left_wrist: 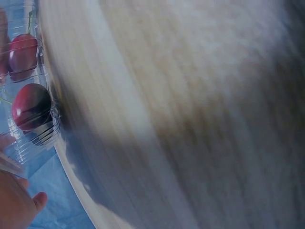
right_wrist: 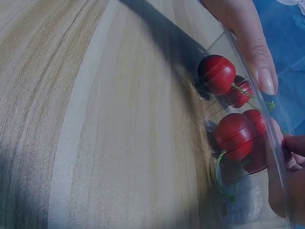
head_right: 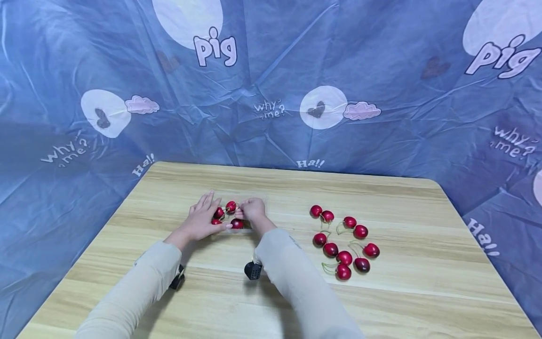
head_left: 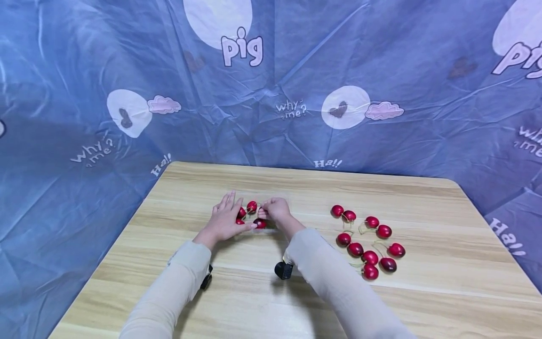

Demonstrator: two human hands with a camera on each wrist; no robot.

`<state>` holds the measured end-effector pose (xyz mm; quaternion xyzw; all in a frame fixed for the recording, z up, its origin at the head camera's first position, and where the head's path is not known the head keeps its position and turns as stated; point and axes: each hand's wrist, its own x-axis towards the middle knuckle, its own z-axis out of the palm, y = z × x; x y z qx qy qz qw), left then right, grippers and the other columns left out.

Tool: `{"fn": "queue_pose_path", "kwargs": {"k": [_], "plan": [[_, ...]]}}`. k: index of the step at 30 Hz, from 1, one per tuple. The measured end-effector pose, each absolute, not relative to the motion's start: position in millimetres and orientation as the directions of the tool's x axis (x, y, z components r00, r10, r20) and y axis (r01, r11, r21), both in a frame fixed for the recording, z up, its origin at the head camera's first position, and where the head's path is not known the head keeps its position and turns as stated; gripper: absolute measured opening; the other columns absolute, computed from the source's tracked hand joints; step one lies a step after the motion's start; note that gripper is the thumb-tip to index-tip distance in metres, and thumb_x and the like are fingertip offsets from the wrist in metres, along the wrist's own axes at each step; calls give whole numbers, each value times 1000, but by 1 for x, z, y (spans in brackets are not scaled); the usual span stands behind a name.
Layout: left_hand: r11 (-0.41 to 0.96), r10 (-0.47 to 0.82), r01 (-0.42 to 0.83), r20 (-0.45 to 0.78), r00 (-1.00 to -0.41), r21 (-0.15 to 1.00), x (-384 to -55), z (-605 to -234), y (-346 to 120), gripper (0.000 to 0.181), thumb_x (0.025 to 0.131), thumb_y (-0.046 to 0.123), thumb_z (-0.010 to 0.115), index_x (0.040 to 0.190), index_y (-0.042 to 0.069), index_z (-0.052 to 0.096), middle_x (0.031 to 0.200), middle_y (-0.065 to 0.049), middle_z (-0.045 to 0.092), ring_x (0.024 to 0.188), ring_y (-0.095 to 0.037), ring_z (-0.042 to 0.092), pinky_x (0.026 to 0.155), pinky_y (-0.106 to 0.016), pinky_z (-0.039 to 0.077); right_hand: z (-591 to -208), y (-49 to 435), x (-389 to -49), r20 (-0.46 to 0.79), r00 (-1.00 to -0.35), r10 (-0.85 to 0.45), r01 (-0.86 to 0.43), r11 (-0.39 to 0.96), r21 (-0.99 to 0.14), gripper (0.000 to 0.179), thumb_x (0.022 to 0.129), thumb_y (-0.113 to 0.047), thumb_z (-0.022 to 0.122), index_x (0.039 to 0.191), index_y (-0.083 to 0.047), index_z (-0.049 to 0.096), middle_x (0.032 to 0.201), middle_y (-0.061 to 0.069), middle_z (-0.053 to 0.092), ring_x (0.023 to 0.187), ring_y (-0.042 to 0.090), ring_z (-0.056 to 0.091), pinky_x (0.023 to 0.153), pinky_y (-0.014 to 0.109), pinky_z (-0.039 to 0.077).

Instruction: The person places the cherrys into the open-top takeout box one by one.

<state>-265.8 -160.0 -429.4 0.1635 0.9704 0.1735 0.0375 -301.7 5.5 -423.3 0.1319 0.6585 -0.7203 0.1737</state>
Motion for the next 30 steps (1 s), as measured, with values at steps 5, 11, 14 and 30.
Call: {"fn": "queue_pose_path", "kwargs": {"k": [5,11,14,30], "plan": [[891,334,308,-22,-942,335,-265,-427,-159,98,70,73,39,136,2,21,142,-19,3,128,-31,-2,96,-55,9,-422,4,-301,-411,-908,-80,415,-53,-908,18,84,7,47,97,17,53,78,26,59,54,17,57,60,28,51],[902,333,306,-38,-942,303,-267,-428,-158,97,70,73,38,137,5,19,142,-17,0,128,-31,-3,96,-55,9,-419,3,-299,-395,-914,-94,401,-64,-914,19,84,7,46,98,18,52,87,31,57,55,18,58,62,29,50],[904,327,302,-34,-944,302,-267,-429,-158,98,70,73,37,137,5,20,142,-17,0,129,-30,-3,97,-54,10,-416,5,-299,-386,-918,-94,393,-81,-916,20,84,7,46,99,19,51,89,33,56,56,18,58,64,31,50],[903,321,299,-24,-947,307,-264,-432,-161,100,68,75,37,137,6,20,142,-17,3,129,-29,-2,97,-53,10,-407,24,-292,-337,-933,-124,347,-65,-936,25,85,2,47,104,18,49,82,28,58,51,14,58,57,25,50]]}}
